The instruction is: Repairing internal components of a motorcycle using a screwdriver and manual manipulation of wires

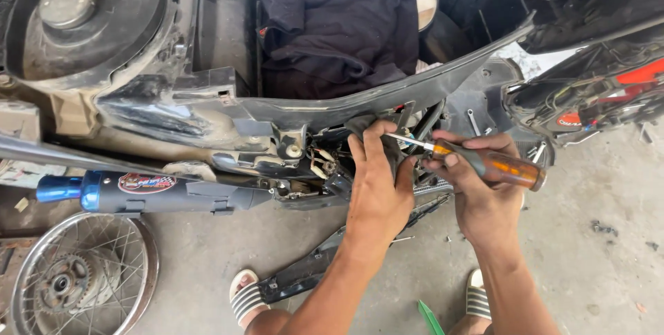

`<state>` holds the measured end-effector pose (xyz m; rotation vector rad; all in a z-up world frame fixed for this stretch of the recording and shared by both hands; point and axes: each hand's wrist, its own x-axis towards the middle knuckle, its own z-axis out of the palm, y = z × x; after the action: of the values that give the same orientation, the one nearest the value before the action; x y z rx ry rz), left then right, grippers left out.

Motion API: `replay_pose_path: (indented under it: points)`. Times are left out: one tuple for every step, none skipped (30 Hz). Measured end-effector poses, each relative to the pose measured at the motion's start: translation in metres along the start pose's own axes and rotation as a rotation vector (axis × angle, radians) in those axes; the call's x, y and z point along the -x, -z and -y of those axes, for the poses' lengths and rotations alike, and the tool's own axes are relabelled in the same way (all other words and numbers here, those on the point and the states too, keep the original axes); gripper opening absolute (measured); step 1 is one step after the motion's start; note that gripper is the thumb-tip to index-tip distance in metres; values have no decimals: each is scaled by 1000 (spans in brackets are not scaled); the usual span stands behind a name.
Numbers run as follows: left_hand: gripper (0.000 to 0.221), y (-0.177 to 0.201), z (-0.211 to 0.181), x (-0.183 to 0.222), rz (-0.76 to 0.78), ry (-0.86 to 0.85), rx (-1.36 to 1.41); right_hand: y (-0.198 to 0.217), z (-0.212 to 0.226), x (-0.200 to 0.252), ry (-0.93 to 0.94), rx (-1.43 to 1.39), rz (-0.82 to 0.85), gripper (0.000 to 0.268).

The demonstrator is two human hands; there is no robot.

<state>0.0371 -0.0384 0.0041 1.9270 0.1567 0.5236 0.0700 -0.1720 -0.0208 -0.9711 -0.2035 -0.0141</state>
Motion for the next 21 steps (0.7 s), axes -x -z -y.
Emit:
replay_pose_path:
  points:
    - [57,-7,2,-2,3,11,-20,4,2,-2,-29,7,-2,31]
    - [59,-10,6,-2,2,29,-46,6,2,-1,-68,10,-1,32]
    - [59,-11,1,-2,2,32,-46,7,4,-3,-71,11,-1,32]
    - [61,-11,-3,-2,17,76,-11,8,4,-6,-61,15,-30,32]
    - [63,-12,-7,-3,32,120,24,9,5,-9,-51,18,-59,33]
    - [63,-6,-4,-1,30,126,22,7,1,-7,-57,18,-58,33]
    - [61,0,-2,1,21,111,15,6,-2,-5,-69,-2,-31,32]
    - [59,5,-1,0,17,87,9,5,-4,-5,-70,-24,-7,31]
    - [59,2,-1,-2,19,82,9,5,0,-5,-65,-25,-8,31]
    - [59,-2,0,-2,21,57,19,5,4,-3,-74,25,-17,33]
    - [59,-4,1,-2,22,32,29,5,7,-1,-84,76,-26,34]
    - [59,-5,-2,-5,17,30,29,5,7,-4,-83,76,-20,34]
    - [57,-6,-5,-7,11,53,49,5,6,-7,-65,61,-41,33]
    - [56,-8,-7,-4,12,91,68,7,6,-5,-59,49,-70,33]
    - [56,-4,0,1,11,104,67,2,4,0,-72,52,-72,33]
    - [52,-1,5,0,-30,6,40,-4,2,1,-45,46,-10,32]
    - [48,2,11,0,-71,-93,15,-10,1,1,-18,39,53,31]
    - [48,5,8,1,-71,-97,19,-15,1,4,-13,42,53,31]
    - [48,9,6,2,-69,-13,31,-20,1,6,20,153,81,31]
    - [48,15,6,5,-70,78,39,-26,-1,11,46,263,110,32]
    - [48,16,7,7,-73,81,39,-25,-1,13,43,263,113,32]
